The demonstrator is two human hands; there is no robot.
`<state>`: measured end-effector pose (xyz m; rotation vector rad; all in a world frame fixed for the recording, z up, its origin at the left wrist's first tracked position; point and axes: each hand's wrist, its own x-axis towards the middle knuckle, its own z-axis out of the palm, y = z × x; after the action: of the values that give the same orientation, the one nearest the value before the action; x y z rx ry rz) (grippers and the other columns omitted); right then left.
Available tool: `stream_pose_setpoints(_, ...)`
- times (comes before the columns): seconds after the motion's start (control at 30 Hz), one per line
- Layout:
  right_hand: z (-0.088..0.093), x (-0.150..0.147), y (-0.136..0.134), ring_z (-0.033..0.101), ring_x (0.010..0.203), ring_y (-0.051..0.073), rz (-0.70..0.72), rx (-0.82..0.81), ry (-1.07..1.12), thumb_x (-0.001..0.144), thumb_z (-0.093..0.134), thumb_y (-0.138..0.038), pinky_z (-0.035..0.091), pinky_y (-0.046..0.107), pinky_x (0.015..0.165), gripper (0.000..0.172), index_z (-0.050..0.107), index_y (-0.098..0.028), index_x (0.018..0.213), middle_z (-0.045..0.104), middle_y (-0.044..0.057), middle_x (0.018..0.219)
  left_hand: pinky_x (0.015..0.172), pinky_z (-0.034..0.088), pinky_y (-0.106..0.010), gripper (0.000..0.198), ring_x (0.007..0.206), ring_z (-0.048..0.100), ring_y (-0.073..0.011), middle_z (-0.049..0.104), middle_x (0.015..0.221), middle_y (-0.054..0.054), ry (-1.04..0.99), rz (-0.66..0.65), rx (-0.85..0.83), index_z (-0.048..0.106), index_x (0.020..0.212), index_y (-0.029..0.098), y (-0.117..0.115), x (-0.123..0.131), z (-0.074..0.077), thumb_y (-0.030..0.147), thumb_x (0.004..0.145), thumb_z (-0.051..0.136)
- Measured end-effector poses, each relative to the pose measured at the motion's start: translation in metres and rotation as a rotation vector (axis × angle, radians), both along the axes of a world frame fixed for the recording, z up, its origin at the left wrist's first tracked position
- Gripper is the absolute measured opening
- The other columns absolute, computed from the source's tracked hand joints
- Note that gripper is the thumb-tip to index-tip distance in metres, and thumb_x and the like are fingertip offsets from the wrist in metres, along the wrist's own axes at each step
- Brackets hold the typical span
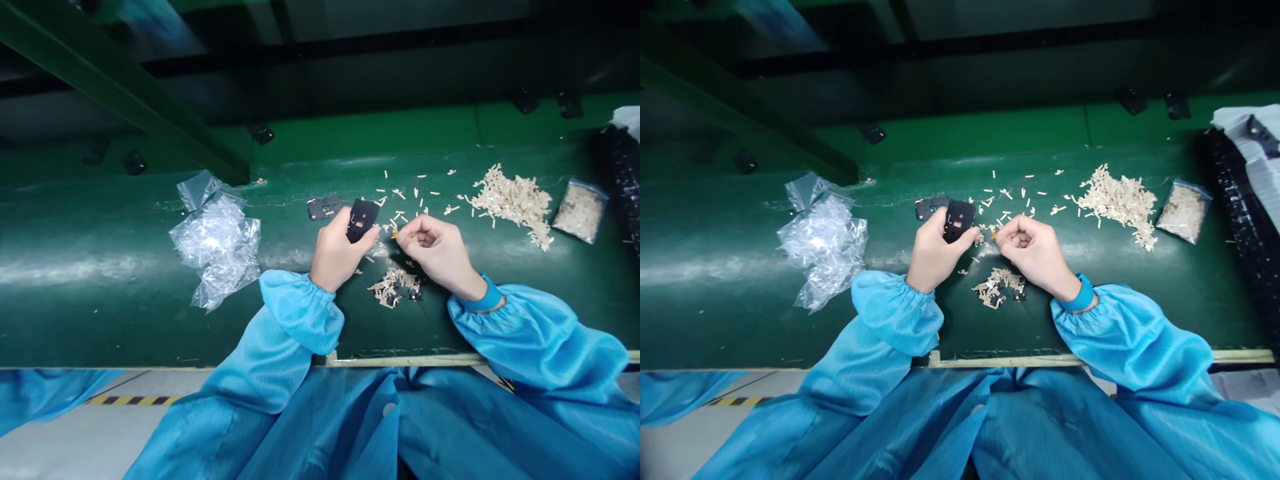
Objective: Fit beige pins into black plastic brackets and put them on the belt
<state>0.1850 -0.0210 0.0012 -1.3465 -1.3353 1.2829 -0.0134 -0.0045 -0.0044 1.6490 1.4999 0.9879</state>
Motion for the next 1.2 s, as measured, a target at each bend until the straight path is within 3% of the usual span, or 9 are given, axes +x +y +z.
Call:
stream_pose_setpoints(0.27,-0.004,0.0,-0.003,0.054,0.058,0.01,0.065,-0.014,-0.01,0.078,0.074,-0.019,0.043,0.024,0.054,0.008,0.067,-0.018,0.079,0.066,0.0,0.07,0.071,0.052,-0.029,0.024,0.072,0.066,-0.0139,0.073,0.089,-0.001,-0.322,-0.117,-0.228,0.062,0.097,0.019,-0.004,0.01,0.001,0.028,0.081,0.077)
stream_pose_setpoints(0.67,-0.005,-0.001,-0.005,0.054,0.058,0.012,0.1,0.059,-0.132,0.084,0.071,-0.024,0.042,0.026,0.053,0.009,0.065,-0.018,0.08,0.064,0.0,0.07,0.07,0.05,-0.027,0.023,0.073,0.062,-0.013,0.069,0.082,0.001,-0.328,-0.111,-0.258,0.06,0.092,0.018,-0.007,0.013,0.004,0.021,0.076,0.076)
stream_pose_setpoints(0.77,-0.003,-0.001,-0.007,0.055,0.059,0.012,0.069,0.157,-0.204,0.088,0.069,-0.027,0.044,0.027,0.054,0.008,0.066,-0.019,0.086,0.063,0.001,0.072,0.067,0.048,-0.027,0.02,0.071,0.059,-0.0123,0.066,0.081,0.001,-0.268,-0.078,-0.227,0.06,0.091,0.018,-0.006,0.013,0.003,0.022,0.077,0.074)
stream_pose_setpoints(0.87,0.0,-0.001,-0.01,0.055,0.062,0.013,0.004,0.368,-0.345,0.091,0.068,-0.025,0.045,0.029,0.057,0.004,0.067,-0.021,0.089,0.063,0.001,0.076,0.067,0.047,-0.027,0.019,0.071,0.057,-0.0123,0.063,0.08,0.001,-0.267,-0.044,-0.207,0.062,0.091,0.018,-0.005,0.013,0.003,0.022,0.078,0.074)
stream_pose_setpoints(0.93,0.0,-0.002,-0.012,0.056,0.064,0.014,0.039,0.467,-0.424,0.092,0.067,-0.023,0.046,0.03,0.058,0.002,0.069,-0.023,0.093,0.065,0.002,0.079,0.067,0.048,-0.027,0.019,0.071,0.057,-0.0128,0.064,0.08,0.001,-0.285,-0.044,-0.204,0.061,0.091,0.018,-0.004,0.013,0.003,0.022,0.078,0.074)
stream_pose_setpoints(1.07,-0.003,-0.004,-0.015,0.057,0.064,0.015,0.08,0.507,-0.507,0.094,0.064,-0.025,0.048,0.031,0.06,0.012,0.071,-0.024,0.103,0.069,0.004,0.085,0.065,0.049,-0.027,0.02,0.071,0.059,-0.0129,0.066,0.081,0.001,-0.311,-0.059,-0.219,0.059,0.09,0.018,-0.006,0.013,0.004,0.02,0.078,0.074)
stream_pose_setpoints(1.2,-0.004,-0.006,-0.017,0.057,0.063,0.015,0.067,0.508,-0.518,0.093,0.063,-0.023,0.047,0.03,0.059,0.01,0.072,-0.023,0.098,0.07,0.004,0.083,0.066,0.051,-0.026,0.02,0.071,0.061,-0.012,0.068,0.081,0.001,-0.327,-0.076,-0.243,0.059,0.09,0.018,-0.008,0.015,0.005,0.019,0.077,0.075)
